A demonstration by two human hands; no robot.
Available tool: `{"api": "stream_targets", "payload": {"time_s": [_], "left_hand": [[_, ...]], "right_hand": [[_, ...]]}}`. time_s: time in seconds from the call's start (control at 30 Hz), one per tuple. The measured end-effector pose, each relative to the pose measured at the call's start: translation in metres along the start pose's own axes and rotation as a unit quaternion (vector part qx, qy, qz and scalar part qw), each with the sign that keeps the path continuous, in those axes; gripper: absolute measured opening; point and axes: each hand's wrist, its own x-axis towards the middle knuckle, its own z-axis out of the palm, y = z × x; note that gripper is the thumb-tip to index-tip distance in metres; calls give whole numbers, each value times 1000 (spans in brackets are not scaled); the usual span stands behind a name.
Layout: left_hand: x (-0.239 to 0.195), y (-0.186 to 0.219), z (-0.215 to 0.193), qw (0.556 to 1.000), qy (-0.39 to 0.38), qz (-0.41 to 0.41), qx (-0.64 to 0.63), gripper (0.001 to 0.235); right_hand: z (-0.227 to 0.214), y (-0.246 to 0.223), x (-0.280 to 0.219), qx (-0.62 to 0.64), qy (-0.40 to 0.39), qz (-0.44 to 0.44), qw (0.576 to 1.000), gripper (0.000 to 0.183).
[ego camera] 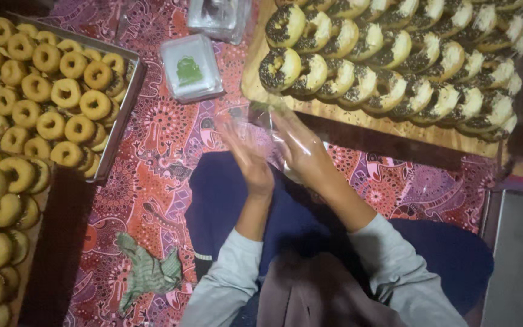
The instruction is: The person sits on a patterned floor mat and repeatedly picks up donuts from a wooden board, places them into small clear plastic bags, and sets the filled bags aside. The person handles the donuts and bags by hand without using additional tools.
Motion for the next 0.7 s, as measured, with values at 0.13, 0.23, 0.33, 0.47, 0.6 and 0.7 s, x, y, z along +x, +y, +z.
{"api": "stream_targets", "payload": {"time_s": [0.13,0.23,0.33,0.47,0.6,0.7], "left_hand": [[11,-23,-7,924,-136,-192,-302,97],[53,-42,-31,892,-120,-208,-383,82],[97,-53,-51,922,-165,-198,-291,47],[118,-44,-68,897,-25,-198,-395,13],[122,-30,-63,858,33,-225,-461,31],[118,-32,-61,845,36,-240,-477,46]], "right_hand": [[11,7,10,-8,13,-103,995,58],[17,3,19,-41,-38,-132,990,51],[2,6,40,17,-176,53,983,42],[-29,43,78,25,-42,167,985,65],[-9,94,114,-257,17,84,963,108],[9,107,119,-295,-3,110,949,94]]}}
